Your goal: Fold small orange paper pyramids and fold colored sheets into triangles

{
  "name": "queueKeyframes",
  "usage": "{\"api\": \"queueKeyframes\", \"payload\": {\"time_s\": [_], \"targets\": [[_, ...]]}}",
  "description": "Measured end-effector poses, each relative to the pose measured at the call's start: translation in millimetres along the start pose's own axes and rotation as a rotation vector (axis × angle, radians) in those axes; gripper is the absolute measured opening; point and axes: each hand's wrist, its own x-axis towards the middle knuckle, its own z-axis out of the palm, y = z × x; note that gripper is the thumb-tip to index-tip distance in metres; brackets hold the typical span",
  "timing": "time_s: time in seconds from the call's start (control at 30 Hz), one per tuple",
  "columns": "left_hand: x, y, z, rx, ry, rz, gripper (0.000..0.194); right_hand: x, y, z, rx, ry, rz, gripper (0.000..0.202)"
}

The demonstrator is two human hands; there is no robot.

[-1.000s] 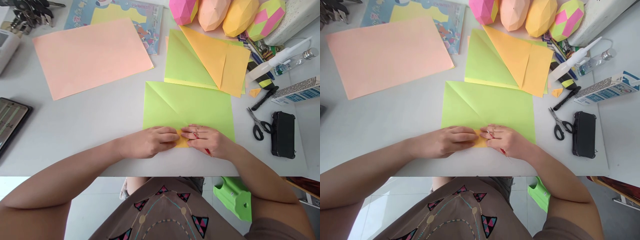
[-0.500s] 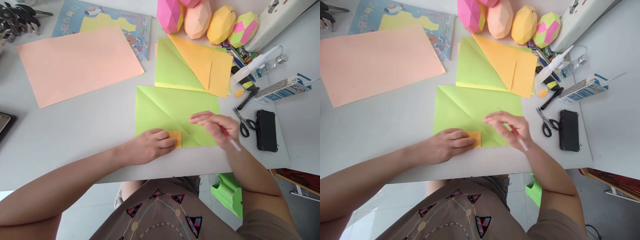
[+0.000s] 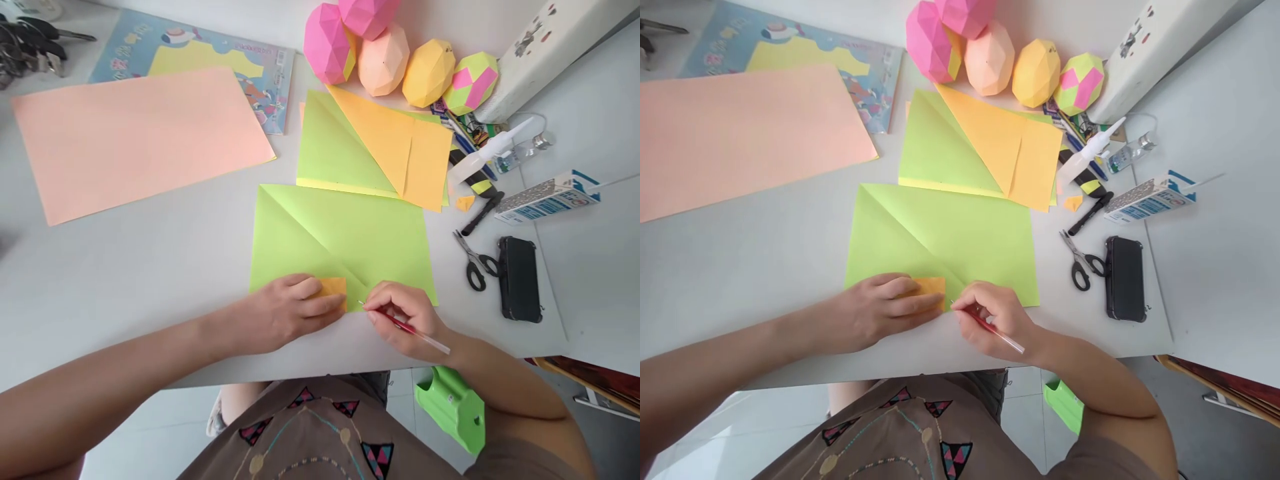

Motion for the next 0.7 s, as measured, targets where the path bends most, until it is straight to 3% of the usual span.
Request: {"api": "queueKeyframes", "payload": {"time_s": [0.1, 0.3, 0.7], "targets": [[1, 0, -1.8, 0.008, -0.003, -0.008, 0.042, -2, 9, 8, -0.062, -0.026, 0.003, 0.008], [3, 1, -2.6, 0.003, 0.019, -0.010, 0.037, -2, 16, 16, -0.187, 0.016, -0.157, 0.017], [2, 0, -1.2, -0.048, 0.060, -0.020, 0.037, -1, 20, 18, -0.269, -0.018, -0.138, 0.014]]}}
